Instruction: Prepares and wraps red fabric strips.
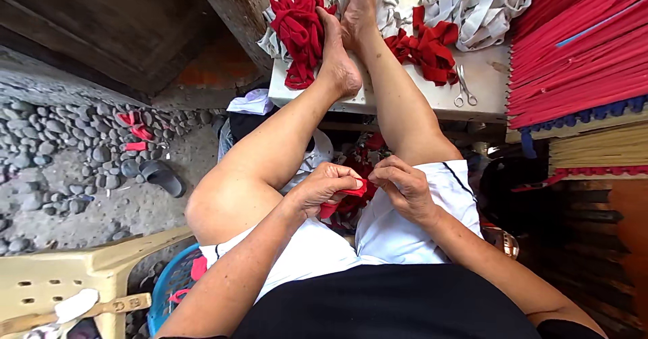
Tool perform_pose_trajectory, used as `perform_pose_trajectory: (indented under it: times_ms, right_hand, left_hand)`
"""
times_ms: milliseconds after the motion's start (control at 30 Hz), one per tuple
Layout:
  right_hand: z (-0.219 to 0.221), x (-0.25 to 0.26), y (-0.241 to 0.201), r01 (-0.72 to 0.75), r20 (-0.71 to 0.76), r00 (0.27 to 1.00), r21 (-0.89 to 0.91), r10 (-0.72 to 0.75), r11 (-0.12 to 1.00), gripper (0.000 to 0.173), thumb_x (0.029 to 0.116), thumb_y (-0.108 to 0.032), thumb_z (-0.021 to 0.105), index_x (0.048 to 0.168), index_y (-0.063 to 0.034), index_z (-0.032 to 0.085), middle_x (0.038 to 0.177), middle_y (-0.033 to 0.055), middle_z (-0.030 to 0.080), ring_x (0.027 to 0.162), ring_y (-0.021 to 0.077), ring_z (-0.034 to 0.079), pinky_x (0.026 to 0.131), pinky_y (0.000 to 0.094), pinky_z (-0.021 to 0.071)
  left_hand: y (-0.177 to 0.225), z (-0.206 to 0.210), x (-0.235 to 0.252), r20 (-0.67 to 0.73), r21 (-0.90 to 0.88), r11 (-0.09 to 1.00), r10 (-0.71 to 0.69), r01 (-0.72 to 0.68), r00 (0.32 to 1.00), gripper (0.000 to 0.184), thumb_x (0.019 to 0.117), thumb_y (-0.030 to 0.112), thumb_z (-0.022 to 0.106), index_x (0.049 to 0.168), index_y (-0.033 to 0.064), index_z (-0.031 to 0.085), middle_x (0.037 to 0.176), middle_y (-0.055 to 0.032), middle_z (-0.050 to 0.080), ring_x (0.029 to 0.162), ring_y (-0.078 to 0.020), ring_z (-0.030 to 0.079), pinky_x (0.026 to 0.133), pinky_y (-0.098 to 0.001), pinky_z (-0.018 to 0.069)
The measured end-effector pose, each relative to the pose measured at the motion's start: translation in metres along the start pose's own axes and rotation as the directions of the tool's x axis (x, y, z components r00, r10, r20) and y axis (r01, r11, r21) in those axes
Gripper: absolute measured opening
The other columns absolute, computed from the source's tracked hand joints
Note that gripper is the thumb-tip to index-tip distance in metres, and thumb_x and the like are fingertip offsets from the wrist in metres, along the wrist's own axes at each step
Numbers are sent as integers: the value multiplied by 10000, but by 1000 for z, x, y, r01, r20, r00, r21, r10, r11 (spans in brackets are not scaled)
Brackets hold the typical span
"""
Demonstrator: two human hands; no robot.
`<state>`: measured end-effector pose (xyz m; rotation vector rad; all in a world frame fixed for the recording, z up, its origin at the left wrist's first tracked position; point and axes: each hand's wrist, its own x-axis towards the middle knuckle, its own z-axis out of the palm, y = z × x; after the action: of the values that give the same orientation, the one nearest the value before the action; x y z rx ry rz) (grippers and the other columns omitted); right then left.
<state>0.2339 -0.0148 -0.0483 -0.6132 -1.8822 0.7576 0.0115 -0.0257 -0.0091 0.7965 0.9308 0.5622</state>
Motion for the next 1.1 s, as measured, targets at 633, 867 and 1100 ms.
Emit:
perform_pose_trajectory:
  times_ms: [633,867,1100]
  right_hand:
    - [3,0,-1,35,8,999,-74,-34,997,107,892,98,622,923,73,721,957,167,649,887,172,663,795,264,587]
    - [4,0,0,35,19,999,-79,-34,996,104,883,100,625,915,75,721,948,164,647,878,168,662,788,260,586]
    - [5,-1,0,32,20,999,-89,-30,996,102,877,105,628,914,77,719,951,167,647,875,170,662,789,261,588]
  left_hand:
    - [2,1,-1,-8,-13,1000,-18,18,1000,200,962,37,579,781,78,654,515,42,408,394,13,318,372,-128,261]
    - [1,1,-1,-14,-17,1000,-18,18,1000,204,962,34,584,776,75,658,522,37,425,394,17,317,370,-125,260]
    - [0,0,0,-8,-26,999,-25,25,1000,207,965,29,578,777,73,653,515,40,410,392,14,317,369,-128,257]
